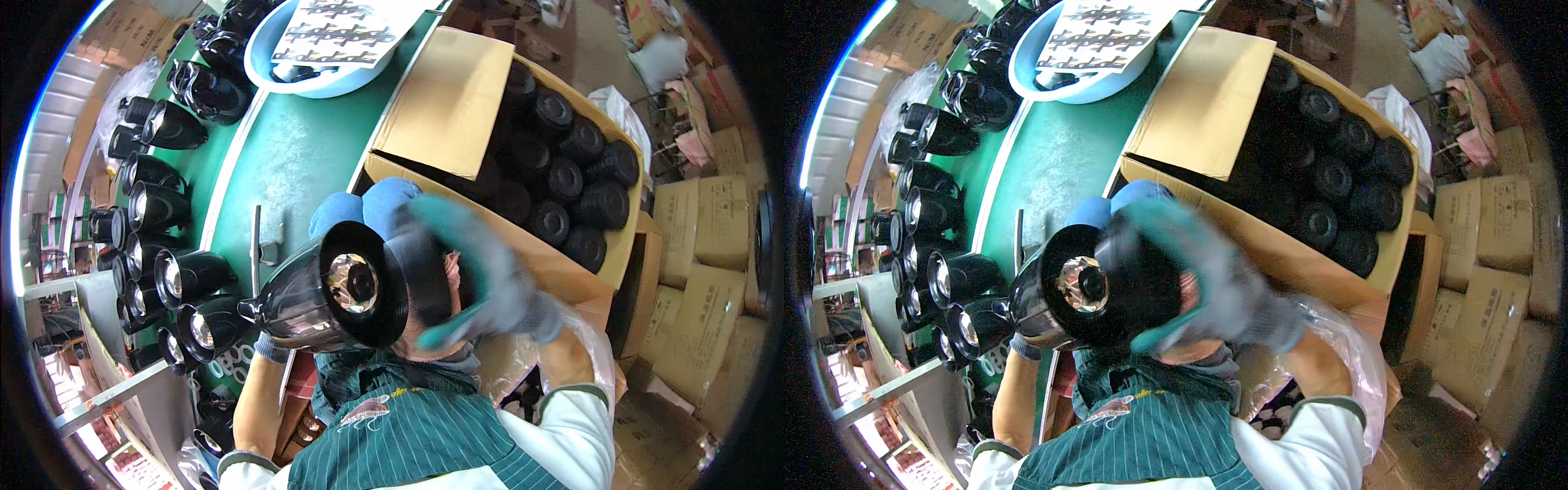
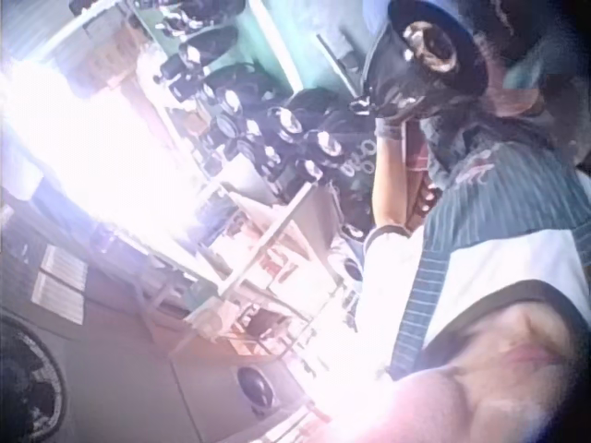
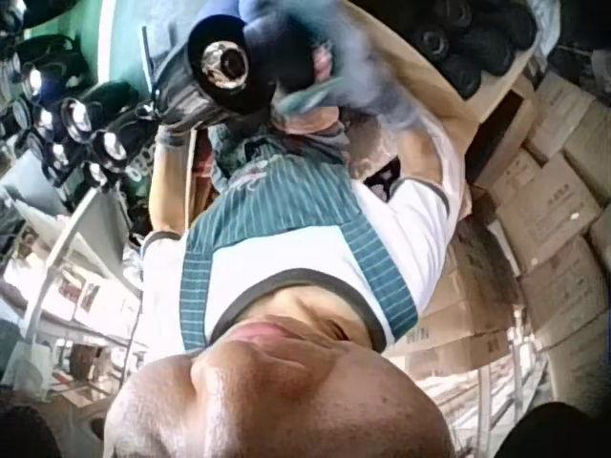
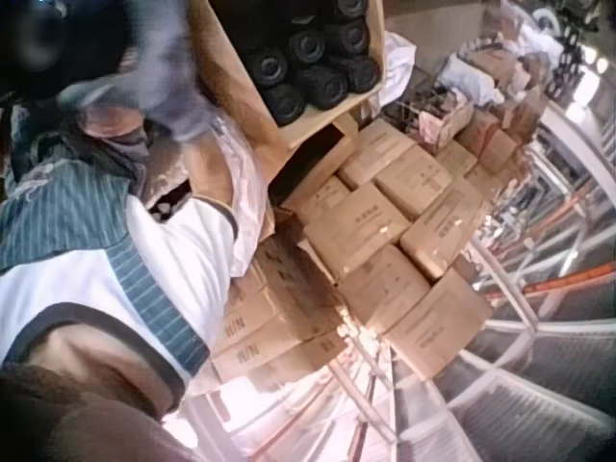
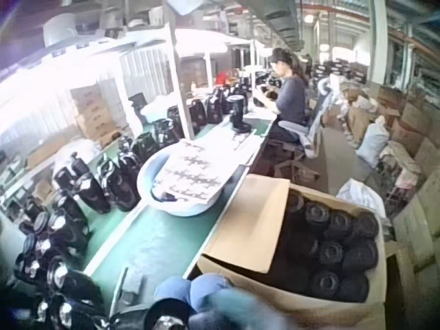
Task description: The person sits on the floor and repeatedly assembles black kettles by inserting a metal rod into the base and attaching the kettle body. They handle each unit one at a time, placing completed kettles on a green table.
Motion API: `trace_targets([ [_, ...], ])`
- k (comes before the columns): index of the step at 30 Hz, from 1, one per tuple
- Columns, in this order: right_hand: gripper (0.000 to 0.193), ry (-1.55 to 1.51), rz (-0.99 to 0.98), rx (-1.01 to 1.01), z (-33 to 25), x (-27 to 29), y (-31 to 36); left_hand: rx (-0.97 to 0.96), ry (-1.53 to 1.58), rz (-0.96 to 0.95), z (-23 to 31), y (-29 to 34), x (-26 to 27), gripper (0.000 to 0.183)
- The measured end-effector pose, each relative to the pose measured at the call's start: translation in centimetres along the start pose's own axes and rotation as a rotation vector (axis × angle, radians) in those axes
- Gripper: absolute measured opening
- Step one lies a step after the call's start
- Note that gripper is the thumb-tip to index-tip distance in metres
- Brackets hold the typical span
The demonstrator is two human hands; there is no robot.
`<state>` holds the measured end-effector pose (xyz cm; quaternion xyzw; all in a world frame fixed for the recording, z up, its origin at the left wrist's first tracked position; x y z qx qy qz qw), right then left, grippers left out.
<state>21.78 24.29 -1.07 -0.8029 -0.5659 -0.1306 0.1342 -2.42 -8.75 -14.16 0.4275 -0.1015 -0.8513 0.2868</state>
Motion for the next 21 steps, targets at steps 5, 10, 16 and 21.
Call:
trace_targets([
  [5, 0.129, 0.111, 0.017, 0.116, -1.7, -4.8, 1.0, -0.030, -0.079, -0.055, 0.3, 2.1, 1.4, 0.062],
  [10, 0.126, -0.014, 0.055, 0.102, -3.1, -6.9, 2.1, -0.061, -0.070, 0.035, 1.1, 4.2, 0.5, 0.055],
  [16, 0.119, -0.308, 0.045, -0.019, -3.6, -8.6, 1.6, -0.532, -0.755, 0.098, 4.5, 6.0, -2.7, 0.045],
  [21, 0.095, -0.699, -0.150, -0.273, -0.8, -9.9, 1.2, -1.205, -1.524, -0.062, 8.1, 7.2, -9.8, 0.044],
])
Point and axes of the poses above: each hand's wrist, its own y-axis away from the middle knuckle, its own x-axis out of the back of the hand, z = x × y, the point moved 1 cm from there along -y, towards the middle knuckle, and after that the axes turned 12 degrees about -x, right-handed, at the moved point
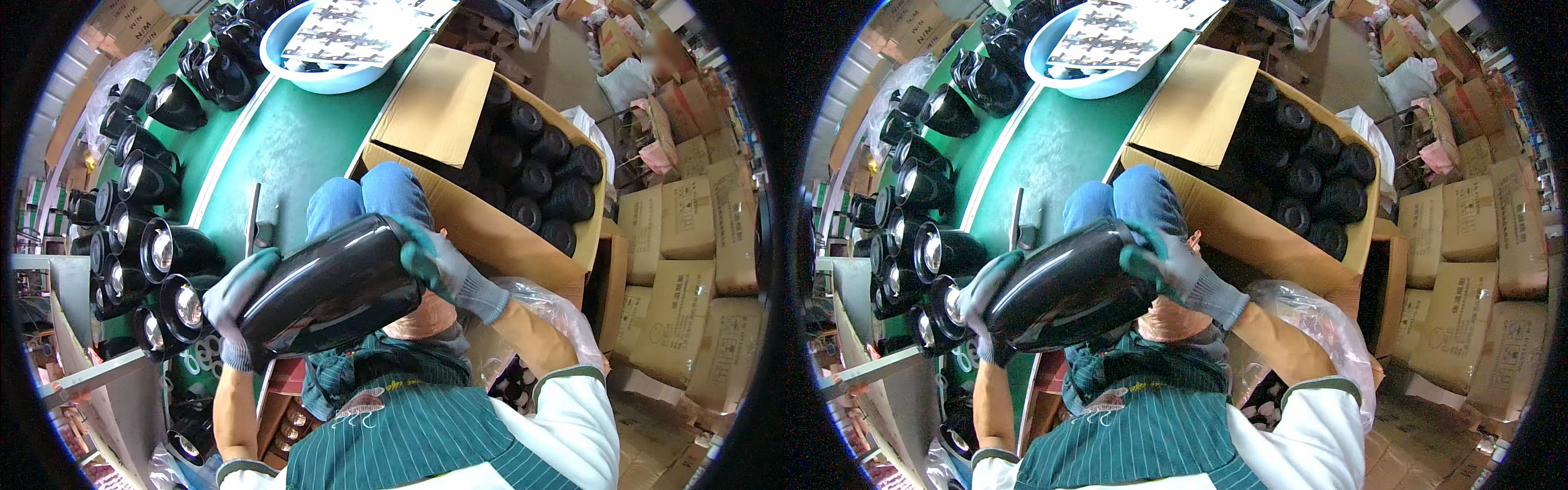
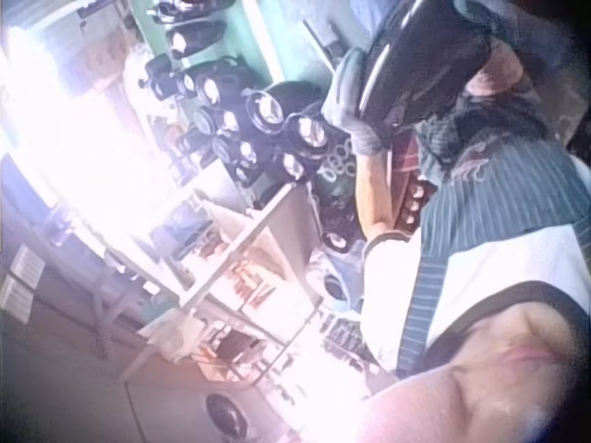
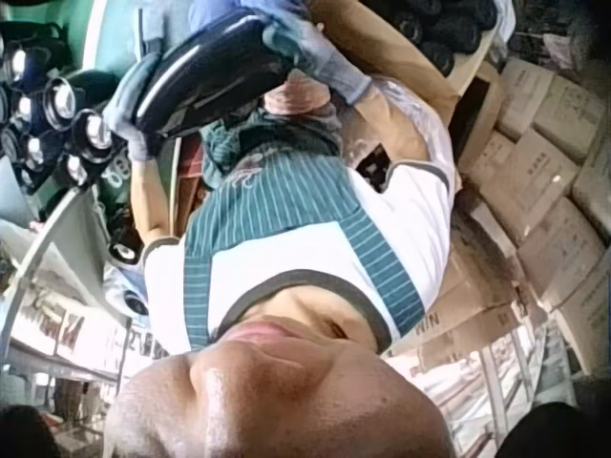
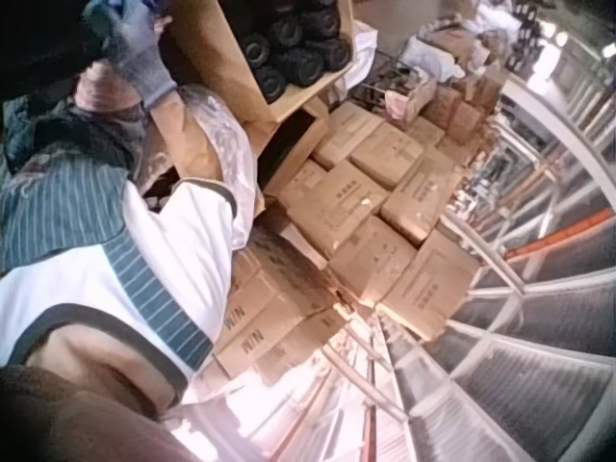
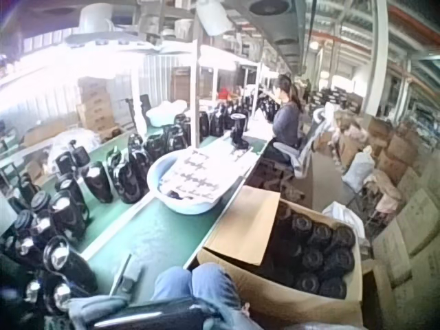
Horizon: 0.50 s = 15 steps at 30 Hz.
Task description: The person sits on the floor and repeatedly assembles black kettles by inserting a metal rod into the base and attaching the kettle body. They handle each unit one at a time, placing completed kettles on a green table.
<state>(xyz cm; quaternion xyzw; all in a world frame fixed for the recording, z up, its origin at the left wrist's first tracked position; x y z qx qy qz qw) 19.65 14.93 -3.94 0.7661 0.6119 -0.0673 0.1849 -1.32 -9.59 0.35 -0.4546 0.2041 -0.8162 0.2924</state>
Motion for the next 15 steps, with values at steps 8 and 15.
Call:
trace_targets([
  [8, 0.083, 0.182, -0.123, -0.544, 2.3, 5.4, 1.0, 0.166, 0.029, -0.109, -0.7, -2.3, -0.3, 0.028],
  [15, 0.132, 0.735, 0.121, 0.509, 0.6, 1.1, -0.2, 0.695, 0.916, -0.082, -9.5, 11.4, -4.1, 0.059],
])
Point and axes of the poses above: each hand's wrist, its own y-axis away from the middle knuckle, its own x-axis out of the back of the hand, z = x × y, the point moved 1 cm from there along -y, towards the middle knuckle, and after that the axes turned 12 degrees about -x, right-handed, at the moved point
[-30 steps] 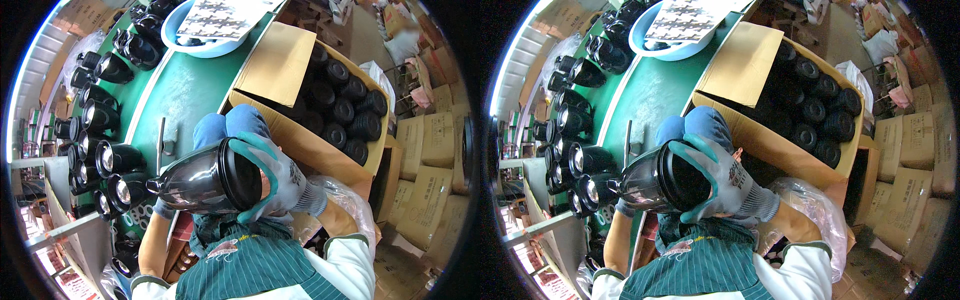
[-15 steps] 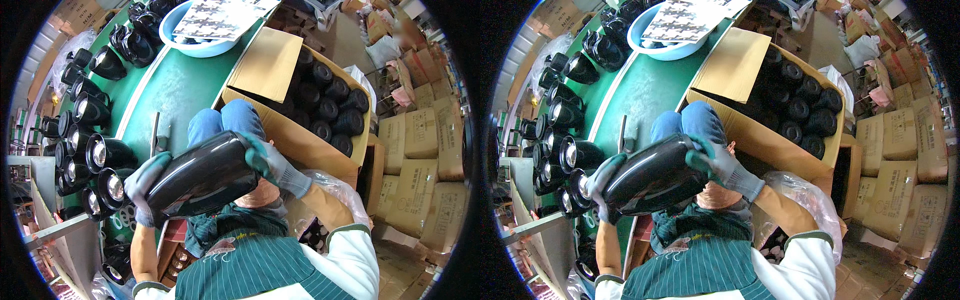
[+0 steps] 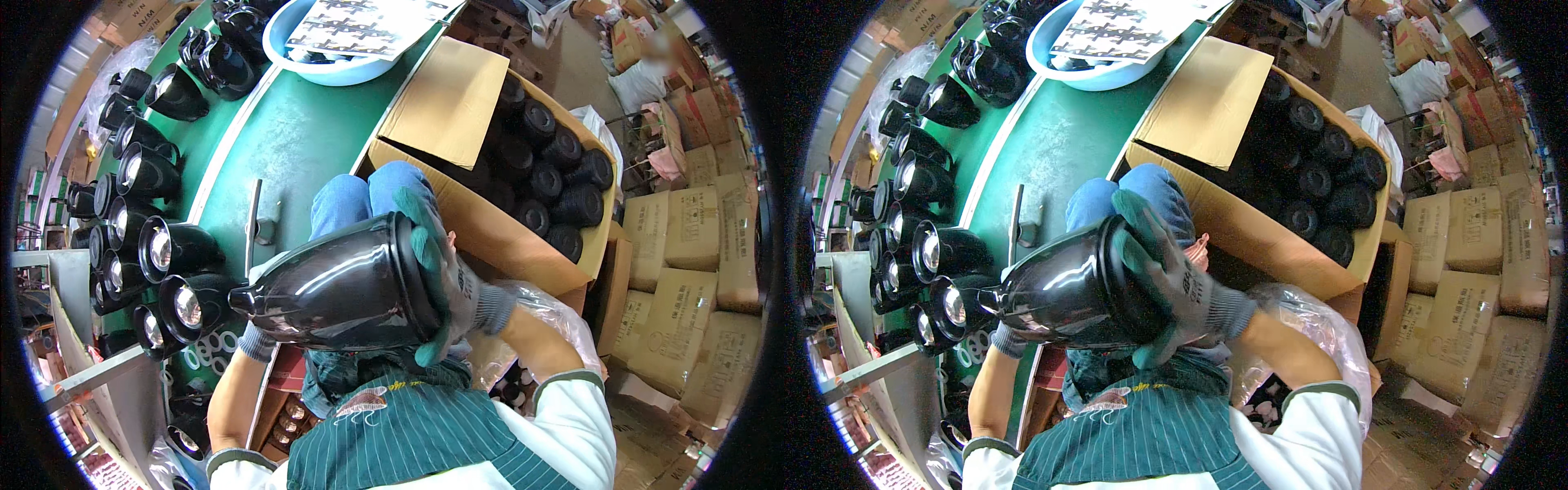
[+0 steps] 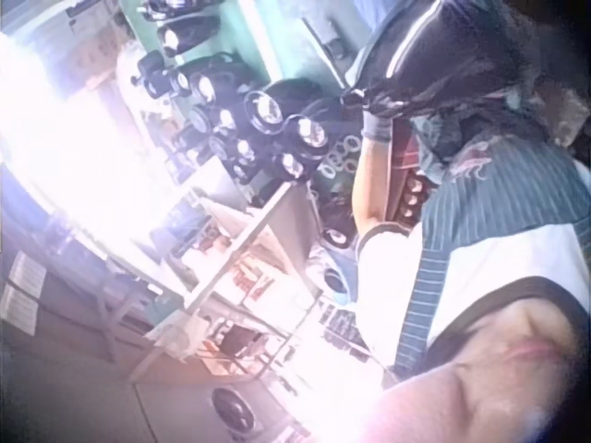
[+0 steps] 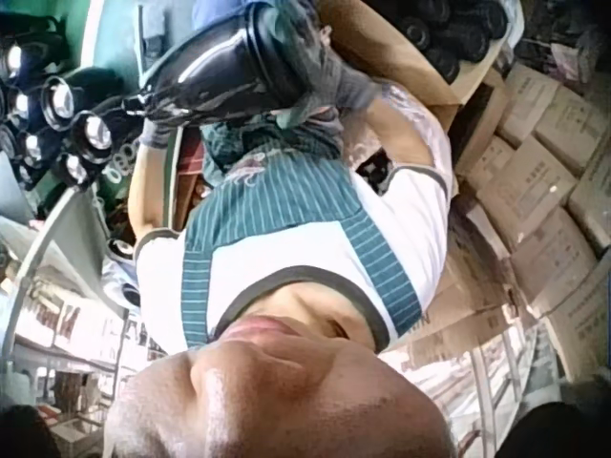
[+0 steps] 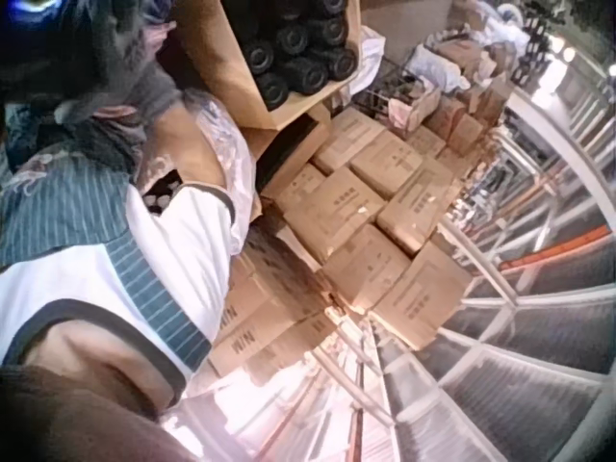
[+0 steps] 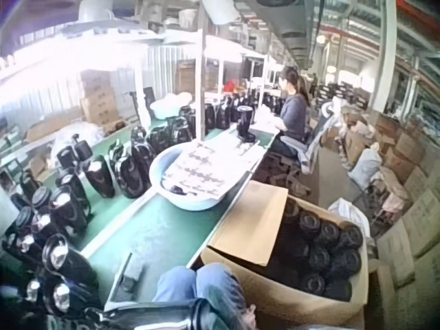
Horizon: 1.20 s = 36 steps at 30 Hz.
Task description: The person sits on the floor and repeatedly assembles black kettles by inserting a metal rod into the base and attaching the kettle body. They handle each unit one at a time, placing completed kettles on a green table.
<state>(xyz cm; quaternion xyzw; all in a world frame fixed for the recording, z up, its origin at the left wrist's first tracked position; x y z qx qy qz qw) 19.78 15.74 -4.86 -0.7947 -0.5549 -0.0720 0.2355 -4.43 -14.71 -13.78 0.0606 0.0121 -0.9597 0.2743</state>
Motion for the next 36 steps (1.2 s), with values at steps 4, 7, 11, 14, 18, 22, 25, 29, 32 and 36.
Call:
trace_targets([
  [4, 0.103, -1.039, 0.075, -0.782, 3.9, -3.9, 3.1, -0.687, -0.990, 0.056, 14.4, -6.4, -9.2, 0.028],
  [7, 0.099, -1.032, -0.035, -1.003, 3.6, -2.6, 1.5, -0.916, -1.314, -0.284, 17.9, -5.9, -9.2, 0.031],
  [11, 0.093, 0.034, -0.145, -0.419, 2.2, -0.5, 1.8, -0.245, -0.543, 0.157, 12.8, -4.8, -5.1, 0.042],
  [14, 0.118, 0.072, 0.002, 0.250, -1.7, 0.1, -3.2, -0.192, -0.088, 0.131, 2.5, 0.3, -0.4, 0.052],
  [18, 0.078, -0.928, 0.145, -0.762, -1.6, -4.1, -0.9, -0.423, -0.723, 0.105, 12.3, -4.4, -5.7, 0.035],
  [22, 0.066, -0.609, -0.021, -0.444, 0.2, -4.8, -0.3, -0.775, -0.807, 0.113, 12.9, -4.2, -4.1, 0.038],
  [25, 0.085, -0.246, -0.166, -0.284, -3.1, -2.6, -2.6, -0.337, -0.533, 0.275, 11.1, -3.2, -3.4, 0.035],
  [29, 0.082, -0.075, -0.091, 0.060, -4.5, -2.3, -5.2, -0.055, 0.285, 0.293, 1.1, 0.4, -0.6, 0.035],
  [32, 0.080, -0.231, -0.036, -0.011, -3.7, -3.4, -3.9, -0.044, 0.195, 0.301, 2.3, 0.4, -0.7, 0.035],
  [36, 0.078, -0.887, 0.079, -0.517, -0.4, -7.4, 2.2, -0.476, -0.741, 0.180, 13.5, -2.3, -4.0, 0.035],
])
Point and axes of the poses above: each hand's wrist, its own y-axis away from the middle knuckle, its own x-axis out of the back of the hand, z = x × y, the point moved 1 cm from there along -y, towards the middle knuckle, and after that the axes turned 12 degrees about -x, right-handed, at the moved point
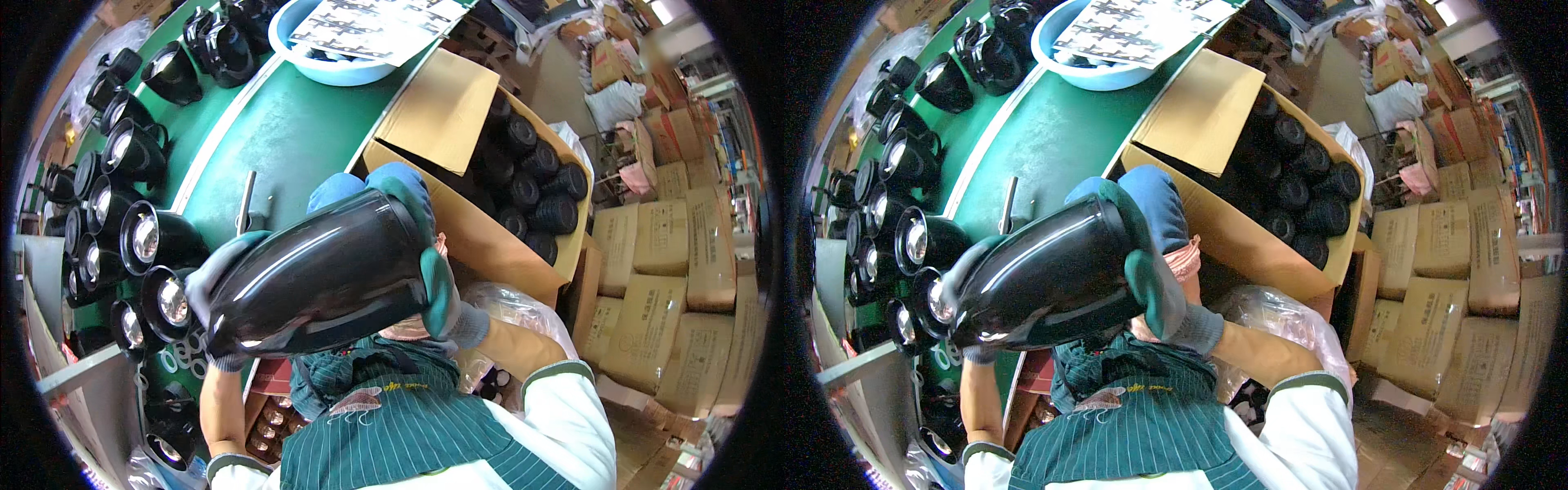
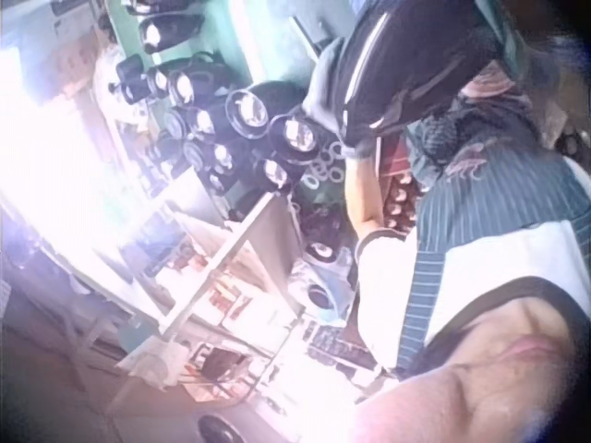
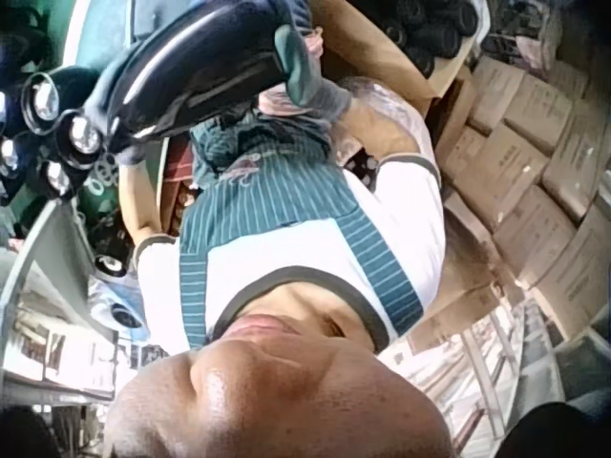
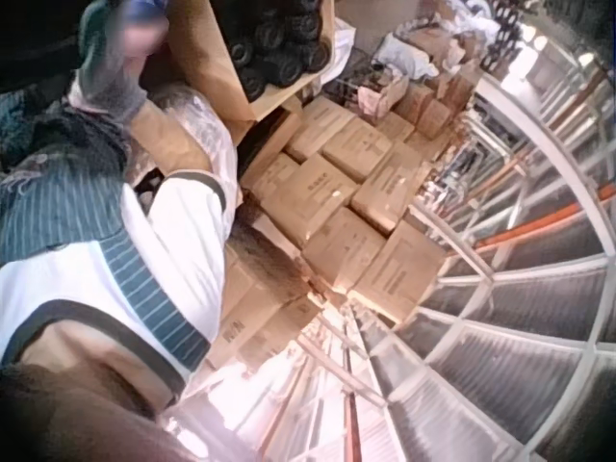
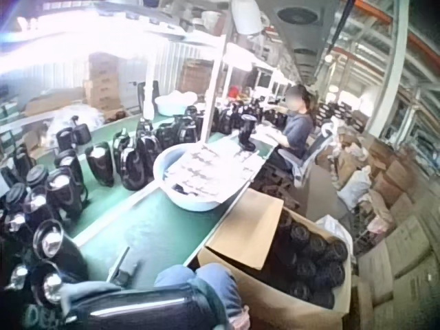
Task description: The person sits on the floor and repeatedly assembles black kettles by inserting a metal rod into the base and attaching the kettle body. They handle each unit one at a time, placing completed kettles on a green table.
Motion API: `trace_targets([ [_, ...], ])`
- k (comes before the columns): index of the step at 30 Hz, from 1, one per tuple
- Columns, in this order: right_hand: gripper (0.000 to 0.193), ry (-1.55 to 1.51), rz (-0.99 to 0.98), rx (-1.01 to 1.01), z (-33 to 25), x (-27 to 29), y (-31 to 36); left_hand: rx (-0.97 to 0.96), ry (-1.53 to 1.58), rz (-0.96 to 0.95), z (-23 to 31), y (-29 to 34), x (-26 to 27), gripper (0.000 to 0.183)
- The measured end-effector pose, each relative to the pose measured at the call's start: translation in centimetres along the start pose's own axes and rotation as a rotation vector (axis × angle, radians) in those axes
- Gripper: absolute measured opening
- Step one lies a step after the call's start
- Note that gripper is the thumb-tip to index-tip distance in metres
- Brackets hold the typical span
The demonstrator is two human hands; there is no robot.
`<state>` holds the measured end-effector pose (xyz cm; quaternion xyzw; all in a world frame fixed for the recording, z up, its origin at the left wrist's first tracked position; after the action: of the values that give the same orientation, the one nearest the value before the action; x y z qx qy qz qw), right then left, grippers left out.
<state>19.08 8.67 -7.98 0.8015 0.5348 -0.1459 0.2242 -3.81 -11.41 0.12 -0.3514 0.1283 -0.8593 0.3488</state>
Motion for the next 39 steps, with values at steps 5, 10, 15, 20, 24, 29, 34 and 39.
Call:
trace_targets([
  [5, 0.072, -0.299, 0.168, -0.411, 1.2, 1.3, -0.3, -0.741, -0.428, -0.547, 5.9, -5.0, 0.4, 0.040],
  [10, 0.077, 0.238, 0.165, -0.244, -0.9, 2.3, -0.4, -0.338, -0.195, -0.201, 2.5, -3.1, -0.3, 0.036],
  [15, 0.093, 0.892, 0.087, 0.477, -7.5, -0.9, -1.1, 0.558, 0.933, -0.020, -7.5, 5.1, -2.7, 0.044],
  [20, 0.088, 0.676, -0.115, 0.781, -8.6, -1.3, -3.3, 0.788, 1.314, 0.044, -9.4, 8.6, -4.8, 0.049],
  [24, 0.087, 0.370, -0.069, 0.617, -5.7, -1.5, -1.6, 0.699, 1.214, 0.201, -9.4, 9.7, -3.0, 0.053],
  [29, 0.066, -0.104, 0.013, 0.116, -3.5, -1.6, 1.4, 0.311, 0.443, 0.043, -3.6, 4.1, -0.7, 0.059],
  [34, 0.061, 0.451, 0.169, 0.452, -1.7, 1.6, -0.8, -0.134, -0.056, -0.029, 1.2, 0.2, -1.5, 0.066],
  [39, 0.069, -0.217, -0.273, 0.149, -9.5, 3.6, -4.3, -0.304, -0.184, -0.095, 0.7, 1.1, -6.7, 0.073],
])
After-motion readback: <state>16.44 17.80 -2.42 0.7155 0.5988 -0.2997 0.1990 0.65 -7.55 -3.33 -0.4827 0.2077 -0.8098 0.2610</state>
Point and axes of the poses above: each hand's wrist, its own y-axis away from the middle knuckle, its own x-axis out of the back of the hand, z = x × y, the point moved 1 cm from there along -y, towards the middle knuckle, and after that the axes turned 12 degrees about -x, right-handed, at the moved point
